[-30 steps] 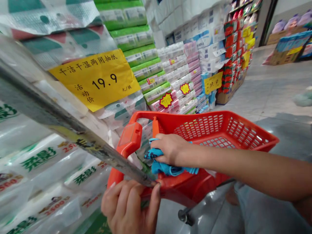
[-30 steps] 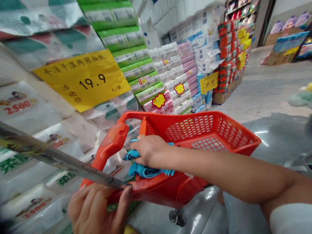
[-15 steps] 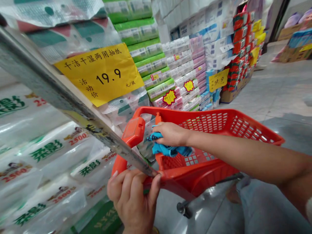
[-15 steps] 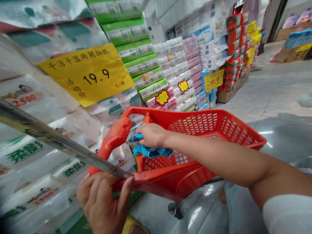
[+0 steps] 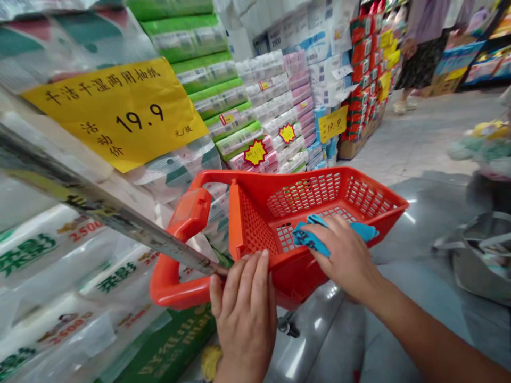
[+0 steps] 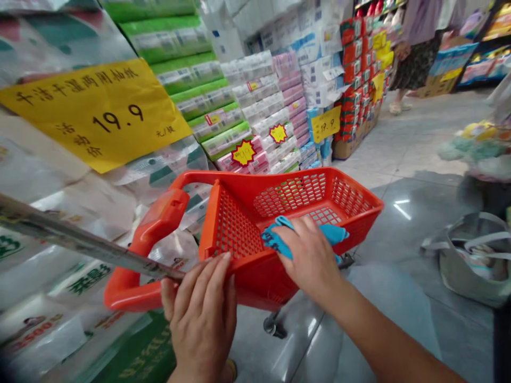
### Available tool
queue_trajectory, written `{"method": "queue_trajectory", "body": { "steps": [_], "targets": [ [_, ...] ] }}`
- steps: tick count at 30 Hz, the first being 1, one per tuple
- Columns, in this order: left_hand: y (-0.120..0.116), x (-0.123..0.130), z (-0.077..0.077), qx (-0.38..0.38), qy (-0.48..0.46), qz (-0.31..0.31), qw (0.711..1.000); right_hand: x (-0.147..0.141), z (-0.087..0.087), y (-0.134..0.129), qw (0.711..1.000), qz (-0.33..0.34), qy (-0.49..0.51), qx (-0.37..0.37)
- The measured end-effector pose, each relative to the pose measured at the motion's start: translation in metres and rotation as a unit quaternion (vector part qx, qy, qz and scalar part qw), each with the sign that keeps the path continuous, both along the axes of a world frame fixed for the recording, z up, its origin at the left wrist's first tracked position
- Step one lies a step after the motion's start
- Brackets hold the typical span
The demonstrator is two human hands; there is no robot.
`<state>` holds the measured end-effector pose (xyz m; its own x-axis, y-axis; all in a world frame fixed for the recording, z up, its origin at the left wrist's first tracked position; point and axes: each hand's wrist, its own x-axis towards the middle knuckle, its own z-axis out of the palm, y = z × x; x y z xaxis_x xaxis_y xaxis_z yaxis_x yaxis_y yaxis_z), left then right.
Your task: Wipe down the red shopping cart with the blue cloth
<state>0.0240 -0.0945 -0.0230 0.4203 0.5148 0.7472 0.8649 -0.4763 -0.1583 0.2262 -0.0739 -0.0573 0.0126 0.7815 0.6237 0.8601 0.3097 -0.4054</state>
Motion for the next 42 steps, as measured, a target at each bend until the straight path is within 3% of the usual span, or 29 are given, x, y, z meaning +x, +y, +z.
{"method": "queue_trajectory", "body": {
  "steps": [3,7,10,13,18,22,25,28,32,35,38,42],
  "targets": [
    [0.003,0.003,-0.002,-0.004,0.006,0.004,1.0,-0.001,-0.014,-0.01,0.994,-0.082,0.053,0.049],
    [0.007,0.004,-0.003,-0.01,0.045,-0.027,0.999,-0.045,-0.005,-0.023,0.992,0.002,0.114,0.057],
    [0.014,-0.002,0.002,-0.008,0.092,-0.046,0.995,-0.055,-0.007,-0.021,0.99,0.044,0.11,0.08],
    [0.023,-0.008,0.011,-0.018,0.125,-0.055,0.99,-0.026,-0.03,-0.012,0.991,-0.004,0.072,0.111],
    [0.034,-0.006,0.021,-0.026,0.152,-0.049,0.987,0.066,-0.075,-0.002,0.979,-0.171,0.029,0.103],
    [0.038,-0.002,0.024,-0.019,0.166,-0.05,0.985,0.126,-0.087,0.015,0.925,-0.333,0.148,0.106],
    [0.039,-0.002,0.027,-0.018,0.183,-0.045,0.982,0.123,-0.087,0.03,0.873,-0.387,0.256,0.152],
    [0.041,-0.002,0.03,-0.028,0.195,-0.034,0.98,0.069,-0.082,0.033,0.864,-0.362,0.294,0.19],
    [0.047,-0.006,0.032,-0.042,0.212,-0.025,0.976,-0.032,-0.067,0.021,0.922,-0.166,0.293,0.19],
    [0.055,-0.011,0.032,-0.045,0.219,-0.019,0.974,-0.074,-0.06,0.018,0.943,-0.032,0.25,0.216],
    [0.063,-0.015,0.033,-0.031,0.226,-0.028,0.973,-0.064,-0.069,0.028,0.947,-0.004,0.172,0.273],
    [0.069,-0.015,0.032,-0.018,0.226,-0.021,0.974,0.002,-0.099,0.044,0.937,-0.142,0.165,0.275]
  ]
}}
